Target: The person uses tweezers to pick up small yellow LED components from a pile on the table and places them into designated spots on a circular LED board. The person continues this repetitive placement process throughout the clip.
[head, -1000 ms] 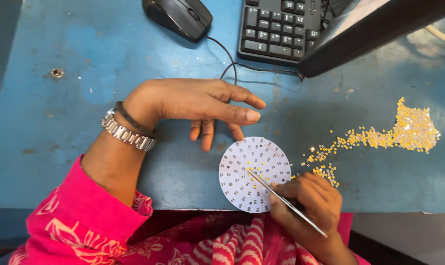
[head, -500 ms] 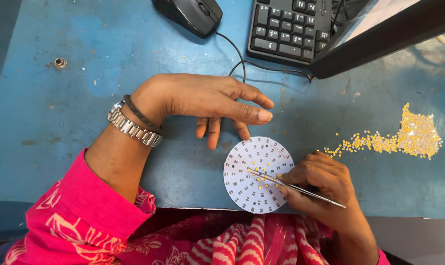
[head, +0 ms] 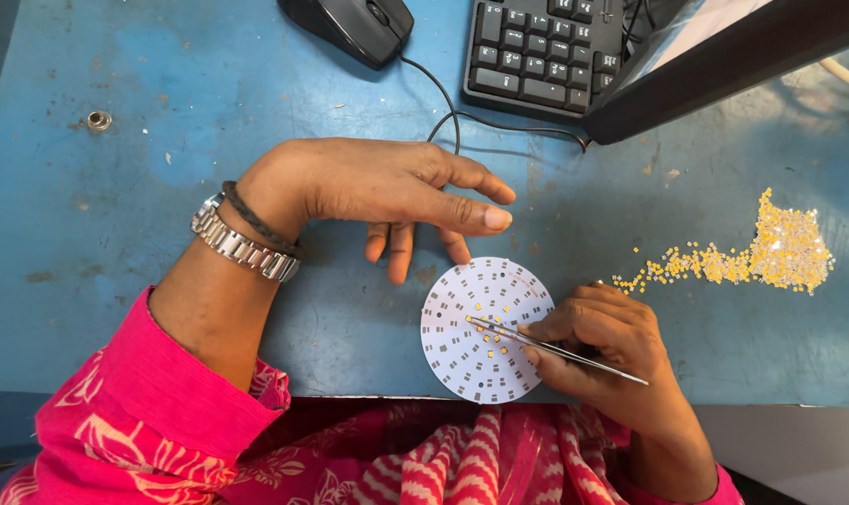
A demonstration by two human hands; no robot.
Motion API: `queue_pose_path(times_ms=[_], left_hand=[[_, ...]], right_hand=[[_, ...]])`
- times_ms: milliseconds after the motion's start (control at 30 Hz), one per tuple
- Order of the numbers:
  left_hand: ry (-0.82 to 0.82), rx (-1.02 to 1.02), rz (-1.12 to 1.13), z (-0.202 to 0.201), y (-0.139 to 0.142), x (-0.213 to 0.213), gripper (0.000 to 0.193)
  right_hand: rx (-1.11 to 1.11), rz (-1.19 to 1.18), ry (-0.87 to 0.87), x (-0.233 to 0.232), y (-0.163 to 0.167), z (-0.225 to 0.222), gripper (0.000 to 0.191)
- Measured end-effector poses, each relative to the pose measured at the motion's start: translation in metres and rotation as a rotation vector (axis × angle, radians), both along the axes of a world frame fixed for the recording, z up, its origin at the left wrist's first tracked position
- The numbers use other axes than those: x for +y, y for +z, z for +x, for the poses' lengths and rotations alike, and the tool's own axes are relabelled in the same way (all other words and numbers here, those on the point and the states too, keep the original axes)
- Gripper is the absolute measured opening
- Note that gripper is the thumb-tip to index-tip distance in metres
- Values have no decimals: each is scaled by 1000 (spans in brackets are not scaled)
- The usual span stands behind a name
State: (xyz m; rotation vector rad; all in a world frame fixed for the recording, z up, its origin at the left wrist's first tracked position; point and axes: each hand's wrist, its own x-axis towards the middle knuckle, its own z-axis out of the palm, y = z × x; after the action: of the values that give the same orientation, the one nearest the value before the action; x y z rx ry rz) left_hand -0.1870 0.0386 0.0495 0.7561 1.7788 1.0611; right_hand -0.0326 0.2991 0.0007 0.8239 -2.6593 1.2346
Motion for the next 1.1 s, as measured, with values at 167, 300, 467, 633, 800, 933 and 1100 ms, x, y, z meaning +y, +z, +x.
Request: queue_pose_path(times_ms=[167, 300, 467, 633, 800, 933, 1100], left_hand=[[-11, -10, -28, -2, -1, -2, 92], [-9, -49, -54, -4, -2, -6, 89], [3, -87, -96, -5, -3, -11, 89], [-3, -123, -123, -5, -7, -13, 87], [20, -135, -141, -6, -10, -15, 85], [8, -130, -117, -6, -11, -15, 85], [16, -126, -128, -6, -9, -15, 85]], right_hand=[[66, -224, -326, 11, -7, 24, 15], [87, -766, -497, 32, -28, 31, 18], [-303, -1621, -310, 81, -35, 23, 28], [-237, -1561, -334, 88, -36, 30, 28], [-39, -579, -397, 66, -24, 63, 20], [24, -128, -401, 59, -14, 65, 19], [69, -19, -409, 54, -11, 59, 21]])
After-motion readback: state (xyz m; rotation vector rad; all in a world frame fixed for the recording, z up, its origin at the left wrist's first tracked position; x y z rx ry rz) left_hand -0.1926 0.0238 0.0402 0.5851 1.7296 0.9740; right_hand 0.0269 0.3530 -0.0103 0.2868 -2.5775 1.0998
